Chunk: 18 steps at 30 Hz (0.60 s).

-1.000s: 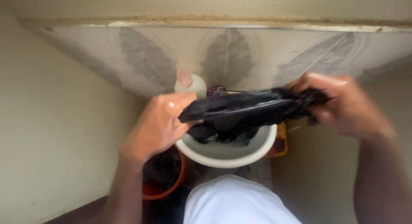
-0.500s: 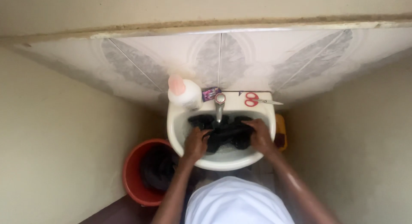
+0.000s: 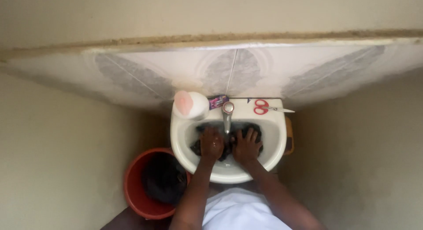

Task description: Washing clothes by hand in a sink.

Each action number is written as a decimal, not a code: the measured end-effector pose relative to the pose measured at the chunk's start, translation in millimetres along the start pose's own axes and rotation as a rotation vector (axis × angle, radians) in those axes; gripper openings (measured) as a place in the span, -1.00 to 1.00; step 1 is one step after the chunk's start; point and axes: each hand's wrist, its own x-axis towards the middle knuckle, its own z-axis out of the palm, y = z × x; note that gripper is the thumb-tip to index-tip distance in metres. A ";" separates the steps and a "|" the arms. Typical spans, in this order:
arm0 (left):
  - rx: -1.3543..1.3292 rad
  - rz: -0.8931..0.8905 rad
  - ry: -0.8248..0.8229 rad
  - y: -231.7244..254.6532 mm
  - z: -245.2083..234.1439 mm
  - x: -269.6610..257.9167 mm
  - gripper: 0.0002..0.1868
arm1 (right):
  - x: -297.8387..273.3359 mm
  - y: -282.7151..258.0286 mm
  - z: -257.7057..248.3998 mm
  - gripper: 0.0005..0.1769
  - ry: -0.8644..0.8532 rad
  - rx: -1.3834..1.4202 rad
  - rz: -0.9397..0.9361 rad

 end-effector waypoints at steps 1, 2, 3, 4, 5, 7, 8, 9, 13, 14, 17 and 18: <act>-0.038 0.060 0.075 -10.7 20.2 -4.0 -0.65 | 2.6 -1.7 -6.5 -0.32 -0.038 -0.024 -0.009; -0.045 0.058 0.068 -13.2 29.2 -6.4 -0.65 | 5.3 0.6 -2.4 -0.32 -0.045 -0.030 -0.005; -0.113 0.152 0.206 -15.7 38.3 -8.9 -0.71 | 8.1 2.9 1.9 -0.29 -0.079 -0.070 -0.007; -0.176 0.240 0.347 -20.0 46.4 -11.4 -0.76 | 12.0 3.6 6.5 -0.27 -0.113 -0.110 -0.018; -0.178 0.232 0.344 -24.5 39.3 -15.9 -0.76 | 12.8 12.2 21.6 -0.27 -0.120 -0.114 -0.020; -0.194 0.226 0.309 -18.1 32.8 2.0 -0.76 | 22.7 27.0 51.5 -0.26 -0.093 -0.233 -0.090; -0.205 0.225 0.284 -18.0 33.2 2.8 -0.76 | 26.0 24.0 48.2 -0.26 -0.100 -0.233 -0.087; -0.215 0.225 0.260 -17.7 34.0 3.7 -0.75 | 29.3 21.4 45.2 -0.23 -0.141 -0.296 -0.102; -0.257 0.215 0.174 -14.3 44.9 7.7 -0.74 | 38.5 43.3 87.8 -0.03 -0.220 -0.241 -0.005; -0.264 0.212 0.153 -16.6 39.8 4.2 -0.74 | 39.7 52.6 106.5 -0.03 -0.224 -0.241 -0.007; -0.283 0.195 0.084 -14.9 31.7 2.6 -0.73 | 33.0 75.3 157.0 0.07 -0.142 -0.018 0.058; -0.287 0.192 0.068 -15.5 27.4 6.7 -0.73 | 37.0 79.5 168.3 0.00 -0.085 0.033 0.044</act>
